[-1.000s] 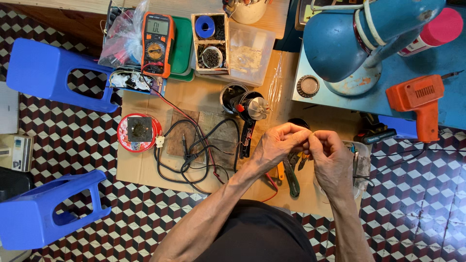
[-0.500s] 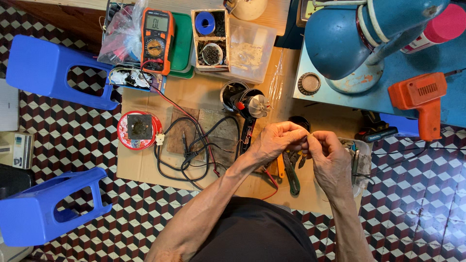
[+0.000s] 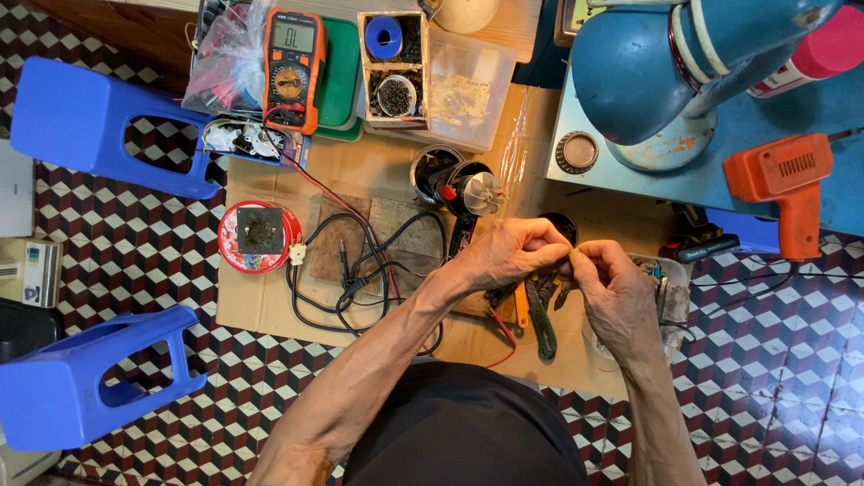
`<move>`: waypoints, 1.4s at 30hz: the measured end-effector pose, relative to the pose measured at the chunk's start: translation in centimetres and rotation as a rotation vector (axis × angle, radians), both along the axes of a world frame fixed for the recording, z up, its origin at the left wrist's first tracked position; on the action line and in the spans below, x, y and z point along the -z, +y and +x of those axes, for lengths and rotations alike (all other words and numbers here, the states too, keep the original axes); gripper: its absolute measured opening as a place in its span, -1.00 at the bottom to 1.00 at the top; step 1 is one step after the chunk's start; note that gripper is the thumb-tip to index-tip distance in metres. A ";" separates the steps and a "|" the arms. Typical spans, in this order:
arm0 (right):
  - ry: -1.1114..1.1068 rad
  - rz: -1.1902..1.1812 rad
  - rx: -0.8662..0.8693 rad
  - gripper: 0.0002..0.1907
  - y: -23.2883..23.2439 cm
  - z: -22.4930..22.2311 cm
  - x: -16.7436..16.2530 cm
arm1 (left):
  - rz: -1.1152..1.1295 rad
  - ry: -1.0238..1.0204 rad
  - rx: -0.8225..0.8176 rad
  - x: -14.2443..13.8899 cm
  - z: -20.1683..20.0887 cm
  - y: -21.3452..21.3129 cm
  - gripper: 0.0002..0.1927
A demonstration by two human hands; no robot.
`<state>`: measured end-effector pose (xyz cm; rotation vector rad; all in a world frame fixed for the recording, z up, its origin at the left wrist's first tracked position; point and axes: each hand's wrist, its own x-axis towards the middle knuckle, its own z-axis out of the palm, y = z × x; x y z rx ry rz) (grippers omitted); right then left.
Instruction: The person repairs the wiring of a blender motor at a workbench. They strip insulation from the ends of the motor wires with pliers, twist the exposed wire strands together, wrap the joint with electrical tape, and handle the blender base and motor assembly while working on the connection.
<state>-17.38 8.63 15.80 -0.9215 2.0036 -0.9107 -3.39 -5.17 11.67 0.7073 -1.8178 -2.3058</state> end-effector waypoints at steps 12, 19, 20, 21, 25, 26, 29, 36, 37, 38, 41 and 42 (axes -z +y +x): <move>-0.025 -0.138 0.090 -0.83 0.5 0.9 1.2 | 0.007 0.034 -0.323 -0.2 -0.2 2.9 -0.75; -0.066 -0.232 0.166 -0.82 1.2 0.8 2.4 | -0.082 0.016 -0.396 -0.7 -0.9 4.2 -0.74; -0.104 -0.254 0.175 -0.82 1.3 0.8 2.4 | -0.087 0.014 -0.399 -0.8 -1.0 4.3 -0.74; -0.142 -0.276 0.184 -0.82 1.3 0.8 2.3 | -0.046 0.029 -0.389 -0.9 -1.0 4.3 -0.73; -0.205 -0.317 0.182 -0.83 1.2 0.7 1.8 | 0.072 0.093 -0.333 -1.1 -0.6 4.0 -0.70; -0.180 -0.290 0.177 -0.83 1.2 0.7 1.6 | 0.091 0.110 -0.317 -1.1 -0.5 3.9 -0.69; -0.128 -0.238 0.158 -0.83 1.1 0.7 1.3 | 0.098 0.076 -0.267 -0.8 -0.3 3.5 -0.69; -0.185 -0.246 0.148 -0.83 0.9 0.9 1.1 | 0.209 0.124 -0.300 0.3 -0.3 3.1 -0.74; -0.196 -0.243 0.146 -0.83 0.8 0.9 1.0 | 0.222 0.124 -0.295 0.4 -0.2 3.0 -0.75; -0.215 -0.224 0.156 -0.81 0.7 0.9 0.8 | 0.234 0.123 -0.292 0.4 -0.1 3.0 -0.77; -0.274 -0.162 0.168 -0.76 0.0 0.9 0.3 | 0.061 0.098 -0.293 0.1 -0.1 3.0 -0.77; -0.288 -0.138 0.168 -0.75 -0.2 0.8 0.2 | 0.033 0.080 -0.305 0.0 -0.1 3.0 -0.77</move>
